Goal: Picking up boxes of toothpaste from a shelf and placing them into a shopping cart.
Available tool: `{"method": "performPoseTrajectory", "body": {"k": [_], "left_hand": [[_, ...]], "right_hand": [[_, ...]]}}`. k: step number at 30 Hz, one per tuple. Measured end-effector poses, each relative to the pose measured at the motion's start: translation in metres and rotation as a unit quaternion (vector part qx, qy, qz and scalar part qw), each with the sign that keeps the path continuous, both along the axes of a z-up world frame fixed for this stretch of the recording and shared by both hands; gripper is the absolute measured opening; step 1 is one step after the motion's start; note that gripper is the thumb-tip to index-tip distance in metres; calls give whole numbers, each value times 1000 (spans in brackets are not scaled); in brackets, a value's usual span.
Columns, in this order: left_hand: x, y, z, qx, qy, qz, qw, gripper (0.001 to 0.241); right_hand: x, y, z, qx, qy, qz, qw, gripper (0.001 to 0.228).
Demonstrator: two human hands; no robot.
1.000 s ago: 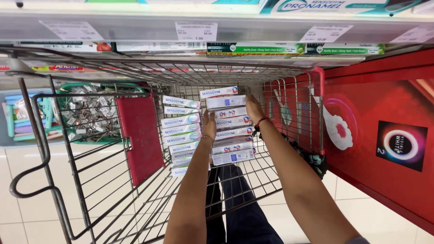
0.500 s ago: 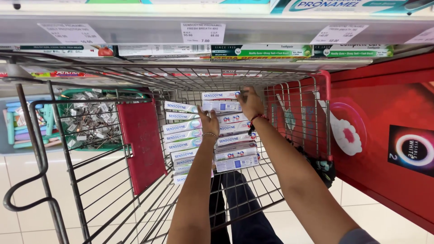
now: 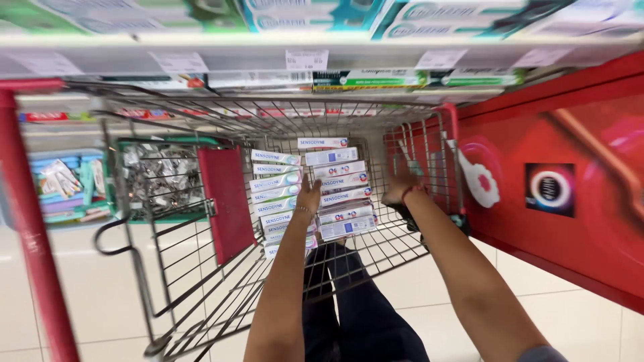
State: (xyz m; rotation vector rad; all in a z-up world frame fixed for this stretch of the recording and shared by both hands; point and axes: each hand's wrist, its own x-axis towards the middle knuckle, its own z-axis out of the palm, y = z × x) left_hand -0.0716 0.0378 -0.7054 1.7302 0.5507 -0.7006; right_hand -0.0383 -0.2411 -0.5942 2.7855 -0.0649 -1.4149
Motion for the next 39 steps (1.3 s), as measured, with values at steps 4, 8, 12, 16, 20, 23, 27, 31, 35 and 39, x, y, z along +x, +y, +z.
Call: {"method": "performPoseTrajectory", "body": {"k": [4, 8, 12, 16, 20, 23, 27, 31, 35, 39], "left_hand": [[-34, 5, 34, -65, -2, 70, 995, 73], [-66, -2, 72, -113, -71, 4, 991, 56], [-84, -12, 156, -133, -122, -54, 982, 55], [-105, -5, 159, -153, -134, -86, 975, 53], [-105, 28, 213, -57, -132, -115, 983, 55], [-97, 52, 217, -83, -212, -129, 965, 67], [-71, 78, 241, -71, -332, -171, 925, 88], [-32, 156, 358, 48, -174, -180, 967, 60], [4, 256, 444, 163, -311, -167, 921, 51], [-31, 326, 567, 341, -414, -103, 838, 55]], "right_hand": [[-53, -29, 0, -26, 23, 43, 998, 54], [-78, -33, 26, -30, -13, 43, 999, 31], [-90, -39, 15, -70, -74, -17, 995, 32], [-92, -59, 2, -81, -24, 68, 994, 35], [-85, -63, -36, 2, 52, 127, 991, 37], [-92, 32, 114, 215, 90, -14, 972, 41], [-29, 131, 185, 550, 39, -61, 832, 51], [-10, 217, 317, 696, 86, -104, 705, 48], [-22, 283, 409, 610, -67, 85, 785, 56], [-24, 347, 415, 357, -232, 303, 853, 80]]}}
